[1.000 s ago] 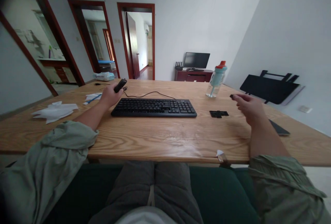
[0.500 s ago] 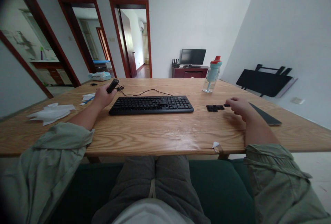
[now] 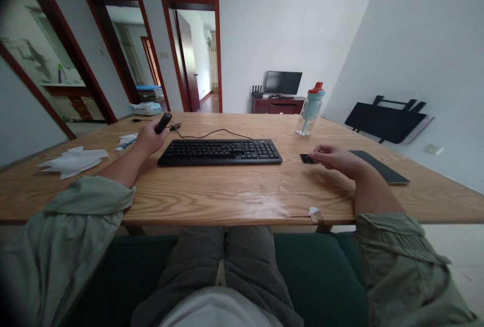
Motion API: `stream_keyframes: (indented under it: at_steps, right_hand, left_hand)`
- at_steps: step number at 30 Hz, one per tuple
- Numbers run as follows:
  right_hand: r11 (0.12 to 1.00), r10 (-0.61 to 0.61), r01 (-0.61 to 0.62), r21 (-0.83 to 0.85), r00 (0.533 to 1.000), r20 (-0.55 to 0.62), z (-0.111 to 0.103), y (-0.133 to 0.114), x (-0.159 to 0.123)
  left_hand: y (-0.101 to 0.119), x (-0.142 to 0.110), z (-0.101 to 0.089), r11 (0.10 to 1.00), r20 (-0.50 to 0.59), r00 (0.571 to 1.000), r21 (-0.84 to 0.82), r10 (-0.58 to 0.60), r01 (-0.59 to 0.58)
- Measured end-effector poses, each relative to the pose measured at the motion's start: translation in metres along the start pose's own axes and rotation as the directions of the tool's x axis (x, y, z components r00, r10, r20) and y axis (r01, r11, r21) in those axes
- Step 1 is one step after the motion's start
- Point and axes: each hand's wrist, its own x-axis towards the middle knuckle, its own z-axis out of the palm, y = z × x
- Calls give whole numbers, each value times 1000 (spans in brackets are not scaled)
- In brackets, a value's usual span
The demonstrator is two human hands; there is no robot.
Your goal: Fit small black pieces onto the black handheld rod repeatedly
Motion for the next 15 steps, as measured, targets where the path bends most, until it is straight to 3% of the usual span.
stream_keyframes:
  at_steps: [4,6,9,12,15]
  right_hand:
    - [997,73,-73,-19,997,25,-1,-2,-3]
    - [997,73,-73,-20,997,-16,-2,-1,-2]
    - [1000,6,-7,-1,974,-226,-5,2,3]
    - [998,39,-17,52,885,-464,-9,7,10]
    - [997,80,-69,40,834,-547,-13,13,16]
  left_hand:
    - [0,0,-1,1000,9,1000,15,18,-18]
    - [0,0,-1,999,7,1000,28,23,-23]
    - [1,-1,-2,999,6,1000,40,25,-25]
    - [2,-1,-2,999,11,1000,43,27,-28]
    - [3,-1,-3,999,19,1000,47,22,-23]
